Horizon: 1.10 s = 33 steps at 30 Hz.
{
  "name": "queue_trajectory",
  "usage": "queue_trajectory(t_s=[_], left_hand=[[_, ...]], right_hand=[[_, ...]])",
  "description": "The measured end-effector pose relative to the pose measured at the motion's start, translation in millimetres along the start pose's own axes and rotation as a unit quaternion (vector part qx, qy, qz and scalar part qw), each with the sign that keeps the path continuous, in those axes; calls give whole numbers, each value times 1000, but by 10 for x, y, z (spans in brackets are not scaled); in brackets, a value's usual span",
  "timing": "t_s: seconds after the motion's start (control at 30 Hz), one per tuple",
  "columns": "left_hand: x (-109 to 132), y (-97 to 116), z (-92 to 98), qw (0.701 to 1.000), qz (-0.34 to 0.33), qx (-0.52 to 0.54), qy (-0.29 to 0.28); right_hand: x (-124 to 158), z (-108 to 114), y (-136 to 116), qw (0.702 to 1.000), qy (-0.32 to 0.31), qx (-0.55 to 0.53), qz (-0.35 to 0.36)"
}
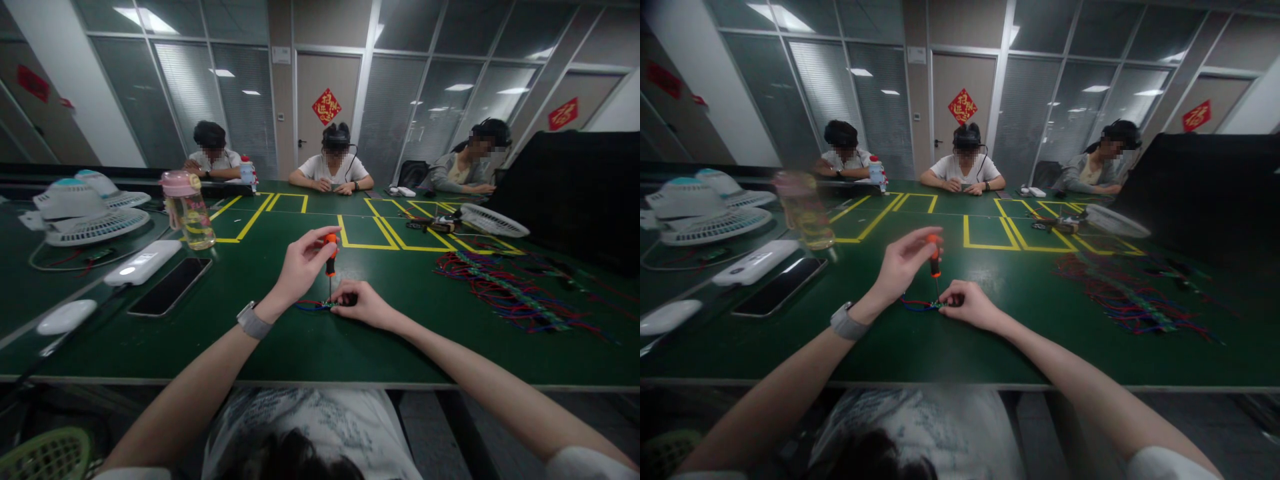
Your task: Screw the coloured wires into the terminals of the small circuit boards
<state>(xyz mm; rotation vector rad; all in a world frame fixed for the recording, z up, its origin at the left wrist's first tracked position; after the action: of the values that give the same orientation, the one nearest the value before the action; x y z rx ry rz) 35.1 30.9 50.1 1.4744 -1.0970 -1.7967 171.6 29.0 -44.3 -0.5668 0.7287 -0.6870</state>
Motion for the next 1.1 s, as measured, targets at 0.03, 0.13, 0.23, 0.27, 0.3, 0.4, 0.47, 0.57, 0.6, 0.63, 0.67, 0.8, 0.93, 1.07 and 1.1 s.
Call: queue_trajectory(t_s=[0.03,0.13,0.23,0.27,0.3,0.4,0.47,0.57,0.6,0.63,0.67,0.8,0.93,1.07,1.1], left_hand=[[2,17,11,1000,-8,-17,10],[4,45,21,999,-19,-40,19],[3,37,8,1000,-9,-22,7],[3,28,0,1000,-2,-9,0],[3,19,-11,1000,5,4,-8],[11,10,-35,1000,11,17,-24],[21,19,-36,1000,-2,-5,-19],[41,29,-41,998,-26,-49,-13],[46,29,-48,998,-33,-58,-16],[51,28,-54,997,-39,-65,-18],[54,28,-59,997,-43,-68,-20],[58,29,-68,996,-47,-69,-20],[61,29,-70,997,-37,-66,-26],[63,29,-85,998,-29,-36,-45],[63,33,-88,998,-27,-30,-46]], right_hand=[[-1,-1,-1,1000,-1,1,-2],[-5,-4,-3,1000,-7,1,-8],[-8,-2,-7,1000,-11,-8,-8],[-8,-1,-8,1000,-11,-9,-8],[-8,0,-9,1000,-10,-9,-7],[-4,-5,-15,1000,-9,-3,-2],[-2,-10,-26,1000,-7,4,4],[4,-10,-39,1000,-4,14,10],[6,-9,-42,1000,-5,17,12],[7,-7,-43,1000,-8,19,13],[9,-6,-44,1000,-12,17,15],[11,1,-38,999,-31,-6,24],[8,8,-24,999,-39,-19,26],[7,10,-26,999,-34,-13,22],[8,8,-28,999,-33,-10,21]])
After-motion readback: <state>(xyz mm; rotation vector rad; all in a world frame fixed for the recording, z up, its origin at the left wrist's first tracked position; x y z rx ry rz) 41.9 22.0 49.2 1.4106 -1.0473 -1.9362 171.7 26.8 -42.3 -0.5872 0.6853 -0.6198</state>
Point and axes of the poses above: each hand's wrist, its own x-axis away from the middle knuckle, its own z-axis out of the back of the hand, y = z × x, the point moved 6 cm from there along -x, towards the middle knuckle, and after that the axes turned 8 degrees about z, right-handed, at the moved point
